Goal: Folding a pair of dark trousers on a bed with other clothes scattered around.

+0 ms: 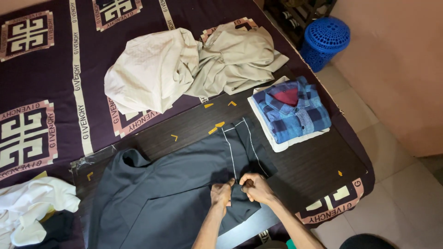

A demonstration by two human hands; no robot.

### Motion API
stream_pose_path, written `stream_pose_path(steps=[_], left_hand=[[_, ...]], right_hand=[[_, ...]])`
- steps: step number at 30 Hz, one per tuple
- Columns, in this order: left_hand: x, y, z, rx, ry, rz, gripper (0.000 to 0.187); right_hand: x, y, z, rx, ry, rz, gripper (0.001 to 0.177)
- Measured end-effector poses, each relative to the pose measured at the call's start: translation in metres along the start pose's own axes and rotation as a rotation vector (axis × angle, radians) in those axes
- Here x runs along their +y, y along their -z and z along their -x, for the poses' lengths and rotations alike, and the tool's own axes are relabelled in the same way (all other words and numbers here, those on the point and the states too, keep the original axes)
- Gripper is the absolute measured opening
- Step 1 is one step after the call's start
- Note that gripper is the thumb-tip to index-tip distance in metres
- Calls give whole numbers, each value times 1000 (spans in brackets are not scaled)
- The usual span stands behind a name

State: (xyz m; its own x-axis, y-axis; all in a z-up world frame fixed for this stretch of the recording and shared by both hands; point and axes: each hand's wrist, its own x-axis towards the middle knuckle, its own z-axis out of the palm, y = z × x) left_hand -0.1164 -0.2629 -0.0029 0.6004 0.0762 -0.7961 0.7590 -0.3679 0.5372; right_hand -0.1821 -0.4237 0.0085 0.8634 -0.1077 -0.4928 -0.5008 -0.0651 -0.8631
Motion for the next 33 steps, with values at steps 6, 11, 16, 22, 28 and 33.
stream_pose_path(steps=[6, 11, 16, 22, 28, 33], left_hand=[[-18, -9, -11, -66, -120, -6, 24], [0, -2, 14, -240, -72, 206, 18], [7, 3, 27, -311, -71, 106, 13], [0, 4, 37, -249, -38, 45, 13], [-9, 14, 33, -200, -96, 51, 22], [-1, 23, 38, -124, -42, -18, 23]], right_hand=[[27, 18, 11, -23, 17, -60, 21], [14, 37, 37, 390, -301, -89, 44], [55, 59, 36, 333, -214, -107, 16], [24, 43, 56, 407, -441, 121, 33], [70, 28, 39, 515, -339, -109, 5], [56, 22, 43, 549, -327, -227, 20]])
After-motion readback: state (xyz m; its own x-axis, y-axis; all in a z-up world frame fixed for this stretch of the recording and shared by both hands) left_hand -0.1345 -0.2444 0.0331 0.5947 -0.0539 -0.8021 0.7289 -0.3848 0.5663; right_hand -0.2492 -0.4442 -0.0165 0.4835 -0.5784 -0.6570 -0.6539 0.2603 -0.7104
